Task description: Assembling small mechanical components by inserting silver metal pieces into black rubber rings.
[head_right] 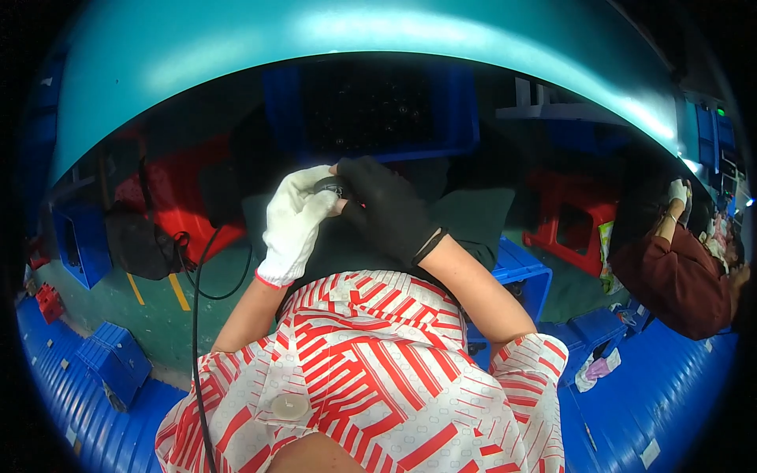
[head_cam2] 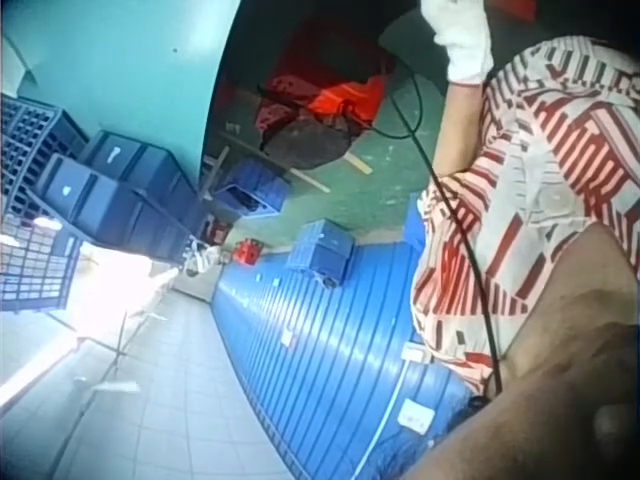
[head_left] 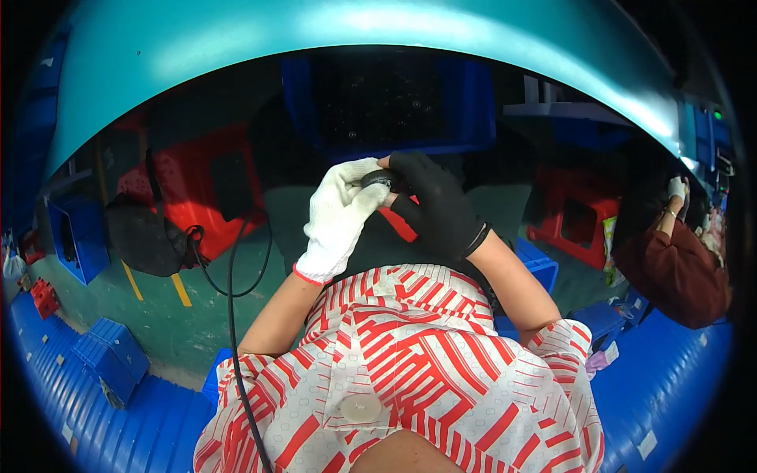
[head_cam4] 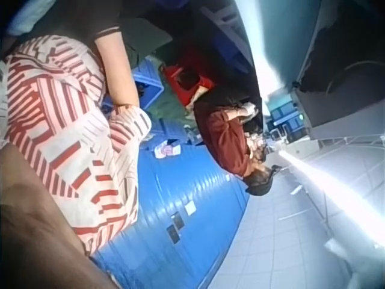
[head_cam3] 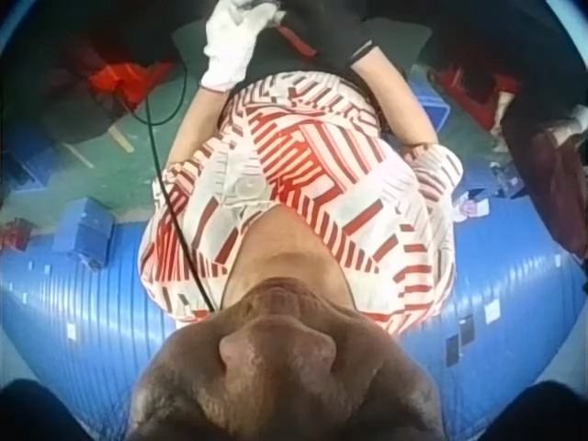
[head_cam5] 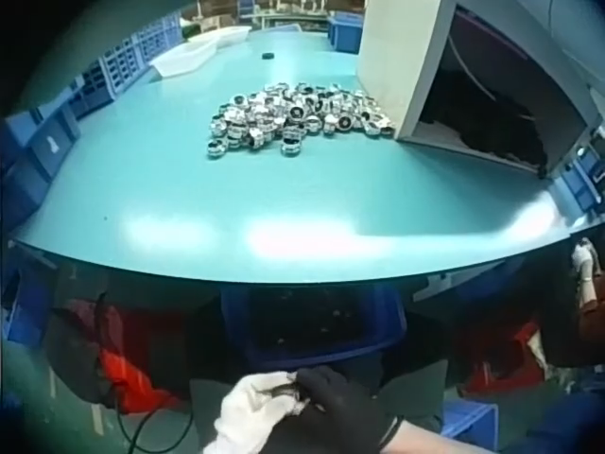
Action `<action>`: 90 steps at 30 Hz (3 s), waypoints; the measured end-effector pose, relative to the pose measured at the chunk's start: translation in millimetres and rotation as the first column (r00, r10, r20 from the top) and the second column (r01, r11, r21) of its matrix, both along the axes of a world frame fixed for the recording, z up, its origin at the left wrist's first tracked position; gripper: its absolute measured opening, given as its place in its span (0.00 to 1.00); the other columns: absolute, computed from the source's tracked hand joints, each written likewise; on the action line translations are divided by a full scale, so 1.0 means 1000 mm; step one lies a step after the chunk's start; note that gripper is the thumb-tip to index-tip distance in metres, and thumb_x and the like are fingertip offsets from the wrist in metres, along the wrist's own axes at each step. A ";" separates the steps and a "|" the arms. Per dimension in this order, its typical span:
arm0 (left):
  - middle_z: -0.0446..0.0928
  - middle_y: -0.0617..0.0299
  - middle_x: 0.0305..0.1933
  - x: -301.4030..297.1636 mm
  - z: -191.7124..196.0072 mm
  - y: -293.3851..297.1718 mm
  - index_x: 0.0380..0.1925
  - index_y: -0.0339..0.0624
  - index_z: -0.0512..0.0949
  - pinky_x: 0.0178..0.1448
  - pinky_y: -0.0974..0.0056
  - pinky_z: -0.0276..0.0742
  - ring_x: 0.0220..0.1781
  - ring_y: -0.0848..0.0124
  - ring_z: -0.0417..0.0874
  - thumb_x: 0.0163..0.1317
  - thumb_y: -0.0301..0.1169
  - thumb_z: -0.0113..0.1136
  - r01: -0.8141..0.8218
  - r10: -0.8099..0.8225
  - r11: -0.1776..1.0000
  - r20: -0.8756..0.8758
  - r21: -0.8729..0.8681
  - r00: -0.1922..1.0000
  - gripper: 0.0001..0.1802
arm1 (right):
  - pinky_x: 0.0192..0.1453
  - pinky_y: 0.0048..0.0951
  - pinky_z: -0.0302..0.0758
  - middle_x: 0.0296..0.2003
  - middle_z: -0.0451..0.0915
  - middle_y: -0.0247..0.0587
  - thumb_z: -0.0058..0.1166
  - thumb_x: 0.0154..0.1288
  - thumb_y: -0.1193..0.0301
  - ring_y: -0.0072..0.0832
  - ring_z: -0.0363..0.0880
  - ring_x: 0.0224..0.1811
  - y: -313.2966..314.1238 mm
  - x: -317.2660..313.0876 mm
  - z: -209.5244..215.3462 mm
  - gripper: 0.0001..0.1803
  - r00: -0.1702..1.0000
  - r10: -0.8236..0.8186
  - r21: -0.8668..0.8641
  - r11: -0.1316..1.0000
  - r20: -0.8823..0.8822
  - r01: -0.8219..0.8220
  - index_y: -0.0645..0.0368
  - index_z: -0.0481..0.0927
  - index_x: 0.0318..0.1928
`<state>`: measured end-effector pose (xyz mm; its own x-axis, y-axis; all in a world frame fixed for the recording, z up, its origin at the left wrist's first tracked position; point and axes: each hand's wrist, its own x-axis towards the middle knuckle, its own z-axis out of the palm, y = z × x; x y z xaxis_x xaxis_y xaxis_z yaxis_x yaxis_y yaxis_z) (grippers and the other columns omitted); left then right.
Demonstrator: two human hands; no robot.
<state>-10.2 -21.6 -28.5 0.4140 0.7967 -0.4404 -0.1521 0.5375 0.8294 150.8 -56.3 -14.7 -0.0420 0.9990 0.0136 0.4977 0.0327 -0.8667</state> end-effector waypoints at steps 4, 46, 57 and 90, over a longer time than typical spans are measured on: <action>0.79 0.51 0.41 0.001 0.014 0.002 0.47 0.29 0.72 0.46 0.69 0.79 0.42 0.68 0.84 0.57 0.20 0.61 0.183 -0.063 0.937 -0.373 0.298 0.926 0.17 | 0.44 0.36 0.76 0.39 0.78 0.48 0.60 0.55 0.73 0.44 0.78 0.42 -0.002 0.004 -0.003 0.19 0.988 0.068 0.020 0.997 0.135 -0.071 0.59 0.75 0.48; 0.75 0.49 0.50 -0.003 -0.008 0.004 0.59 0.27 0.63 0.53 0.65 0.81 0.48 0.66 0.81 0.62 0.19 0.51 0.050 -0.020 0.980 0.151 -0.193 0.988 0.24 | 0.50 0.30 0.75 0.45 0.76 0.47 0.57 0.62 0.74 0.37 0.78 0.46 -0.017 0.009 -0.028 0.19 0.940 -0.127 -0.182 0.981 -0.317 0.071 0.61 0.74 0.53; 0.76 0.52 0.42 0.000 -0.026 0.004 0.54 0.31 0.69 0.51 0.63 0.82 0.43 0.66 0.83 0.62 0.19 0.53 -0.033 0.178 0.927 0.362 -0.372 0.915 0.19 | 0.46 0.32 0.74 0.44 0.76 0.48 0.58 0.61 0.70 0.39 0.78 0.42 -0.017 -0.002 -0.024 0.19 0.973 -0.121 -0.049 0.992 -0.195 0.113 0.60 0.76 0.52; 0.79 0.58 0.39 0.000 -0.020 -0.005 0.53 0.30 0.72 0.44 0.69 0.82 0.35 0.74 0.83 0.64 0.23 0.53 -0.007 0.062 0.945 0.159 -0.326 0.985 0.18 | 0.42 0.32 0.76 0.41 0.77 0.45 0.65 0.52 0.69 0.38 0.79 0.39 -0.011 -0.005 -0.027 0.20 0.991 -0.026 0.066 0.998 0.135 0.018 0.58 0.78 0.46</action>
